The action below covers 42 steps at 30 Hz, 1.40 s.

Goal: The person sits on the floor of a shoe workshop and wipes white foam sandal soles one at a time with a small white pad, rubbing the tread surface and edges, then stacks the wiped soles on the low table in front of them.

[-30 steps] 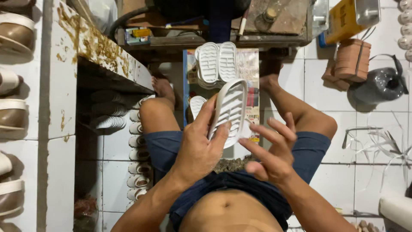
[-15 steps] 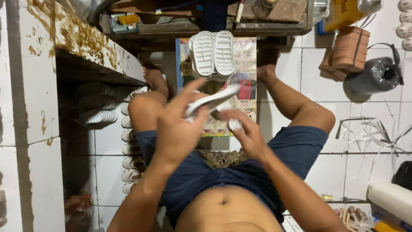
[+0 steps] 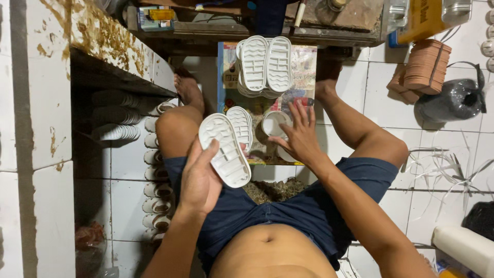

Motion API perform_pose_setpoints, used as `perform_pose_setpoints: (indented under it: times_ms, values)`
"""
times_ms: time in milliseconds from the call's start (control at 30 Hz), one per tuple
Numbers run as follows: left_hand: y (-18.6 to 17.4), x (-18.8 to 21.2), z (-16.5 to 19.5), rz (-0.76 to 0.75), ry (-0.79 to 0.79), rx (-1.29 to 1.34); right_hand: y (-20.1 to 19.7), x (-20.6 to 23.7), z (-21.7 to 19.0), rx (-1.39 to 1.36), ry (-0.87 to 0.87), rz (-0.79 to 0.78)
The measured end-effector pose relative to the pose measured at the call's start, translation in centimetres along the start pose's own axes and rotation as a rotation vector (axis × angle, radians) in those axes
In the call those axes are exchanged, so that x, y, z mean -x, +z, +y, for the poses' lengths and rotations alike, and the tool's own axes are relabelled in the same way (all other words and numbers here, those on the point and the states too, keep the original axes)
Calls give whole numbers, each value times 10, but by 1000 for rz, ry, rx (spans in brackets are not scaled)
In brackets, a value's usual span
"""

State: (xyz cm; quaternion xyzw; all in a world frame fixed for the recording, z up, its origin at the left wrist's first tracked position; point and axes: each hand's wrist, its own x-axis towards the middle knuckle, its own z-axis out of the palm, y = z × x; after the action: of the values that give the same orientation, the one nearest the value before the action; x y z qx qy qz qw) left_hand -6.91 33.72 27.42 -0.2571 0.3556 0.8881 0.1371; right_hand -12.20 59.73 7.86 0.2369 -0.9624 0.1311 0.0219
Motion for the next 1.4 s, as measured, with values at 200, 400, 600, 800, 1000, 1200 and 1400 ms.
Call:
perform_pose_setpoints:
  times_ms: [200,400,600,800,1000,1200,1400]
  values:
    - [20,2,-2,-323,118,-228,-65,26,-14,-490,94,236]
    - [44,31,-7,-461,37,-478,-149,32,-64,-622,-217,649]
    - [55,42,0,-503,-17,-410,-167,20,-80,-600,-390,696]
    - [66,47,-7,-499,132,-667,-172,32,-88,-689,9,560]
    - [78,40,0,-530,296,-727,-171,39,-85,-421,-164,680]
    - [88,36,-3,-481,291,-678,-163,36,-79,-384,-285,740]
    - [92,29,-5,-451,456,-622,-164,44,-83,-199,-218,657]
